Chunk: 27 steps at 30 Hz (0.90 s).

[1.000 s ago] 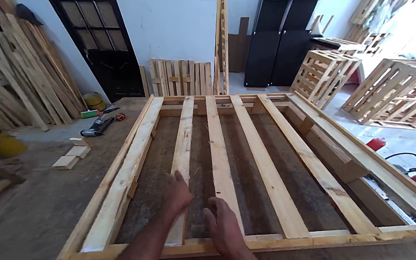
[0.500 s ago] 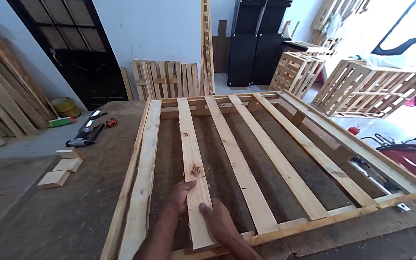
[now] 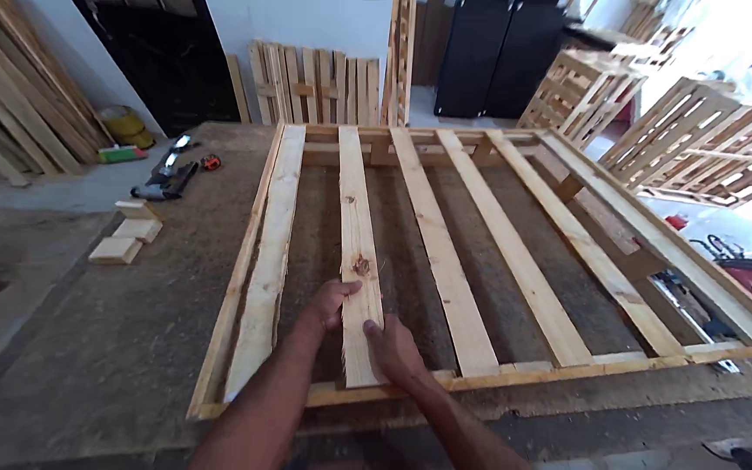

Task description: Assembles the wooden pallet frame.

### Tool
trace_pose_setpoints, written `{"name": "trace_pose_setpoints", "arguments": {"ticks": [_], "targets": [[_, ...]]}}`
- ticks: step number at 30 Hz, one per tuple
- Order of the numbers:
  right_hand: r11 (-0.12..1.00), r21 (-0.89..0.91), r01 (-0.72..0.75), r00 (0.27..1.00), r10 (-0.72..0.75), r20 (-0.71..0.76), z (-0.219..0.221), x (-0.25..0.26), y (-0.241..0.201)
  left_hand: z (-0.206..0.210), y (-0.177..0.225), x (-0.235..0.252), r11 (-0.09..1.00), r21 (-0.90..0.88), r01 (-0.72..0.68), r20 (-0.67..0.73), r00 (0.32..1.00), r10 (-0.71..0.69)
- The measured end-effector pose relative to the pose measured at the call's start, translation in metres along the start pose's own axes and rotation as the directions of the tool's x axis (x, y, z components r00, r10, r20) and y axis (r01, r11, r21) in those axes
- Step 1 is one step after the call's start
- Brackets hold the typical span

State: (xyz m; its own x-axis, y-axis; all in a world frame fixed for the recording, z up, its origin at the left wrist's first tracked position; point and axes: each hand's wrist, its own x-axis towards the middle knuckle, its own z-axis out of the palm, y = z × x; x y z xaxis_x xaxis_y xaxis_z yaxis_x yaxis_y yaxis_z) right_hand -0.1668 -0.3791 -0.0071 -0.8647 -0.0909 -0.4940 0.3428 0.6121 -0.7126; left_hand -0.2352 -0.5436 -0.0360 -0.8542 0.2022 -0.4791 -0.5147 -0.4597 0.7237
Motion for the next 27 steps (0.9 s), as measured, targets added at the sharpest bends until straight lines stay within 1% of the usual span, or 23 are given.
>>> {"name": "trace_pose_setpoints", "arguments": {"ticks": [3,6,7,9,14,16,19,21,22,24,25,26,27], "targets": [[0.996,-0.083,-0.009,0.992,0.019,0.124,-0.004,0.016,0.012,-0.004,-0.005,0.004,0.997,0.075,0.032,-0.062,0.998,-0.027],[0.995,-0.096,-0.002,0.982,0.020,0.186,-0.003,0.031,0.025,-0.008,-0.015,0.013,0.989,0.135,0.063,-0.124,0.991,-0.046],[0.997,-0.076,0.003,0.982,0.011,0.188,0.000,0.030,0.029,-0.010,-0.020,0.014,0.987,0.144,0.068,-0.141,0.989,-0.048],[0.999,-0.050,0.021,0.986,-0.012,0.164,0.000,0.034,0.027,-0.009,-0.014,0.018,0.988,0.148,0.051,-0.130,0.991,-0.032],[0.994,-0.107,0.015,0.988,0.002,0.154,-0.003,0.031,0.021,-0.008,-0.009,0.018,0.993,0.109,0.042,-0.095,0.995,-0.032],[0.992,-0.124,0.006,0.984,0.016,0.175,-0.006,0.026,0.020,-0.008,-0.012,0.014,0.990,0.126,0.065,-0.102,0.993,-0.052],[0.994,-0.104,0.038,0.980,-0.017,0.198,-0.007,0.023,0.020,-0.006,-0.006,0.005,0.972,0.216,0.095,-0.148,0.987,-0.063],[0.995,-0.094,0.022,0.977,-0.001,0.215,-0.012,0.033,0.017,-0.005,0.001,0.017,0.939,0.338,0.064,-0.212,0.977,0.010],[0.994,-0.105,0.008,0.979,0.013,0.202,-0.011,0.032,0.017,-0.006,0.000,0.018,0.898,0.438,0.053,-0.263,0.962,0.072],[0.973,-0.228,-0.014,0.995,0.037,0.093,-0.005,0.023,0.007,-0.004,0.007,0.005,0.760,0.648,0.049,-0.353,0.904,0.242],[0.952,-0.306,0.001,1.000,0.002,0.011,-0.002,0.017,-0.004,-0.002,0.017,-0.009,0.698,0.715,0.037,-0.356,0.878,0.318],[0.934,-0.355,0.051,0.995,-0.079,-0.066,0.002,0.011,-0.013,-0.001,0.030,-0.026,0.660,0.751,-0.010,-0.332,0.859,0.391],[0.917,-0.375,0.137,0.973,-0.196,-0.123,0.007,0.004,-0.022,-0.003,0.040,-0.044,0.633,0.771,-0.069,-0.299,0.839,0.455]]}}
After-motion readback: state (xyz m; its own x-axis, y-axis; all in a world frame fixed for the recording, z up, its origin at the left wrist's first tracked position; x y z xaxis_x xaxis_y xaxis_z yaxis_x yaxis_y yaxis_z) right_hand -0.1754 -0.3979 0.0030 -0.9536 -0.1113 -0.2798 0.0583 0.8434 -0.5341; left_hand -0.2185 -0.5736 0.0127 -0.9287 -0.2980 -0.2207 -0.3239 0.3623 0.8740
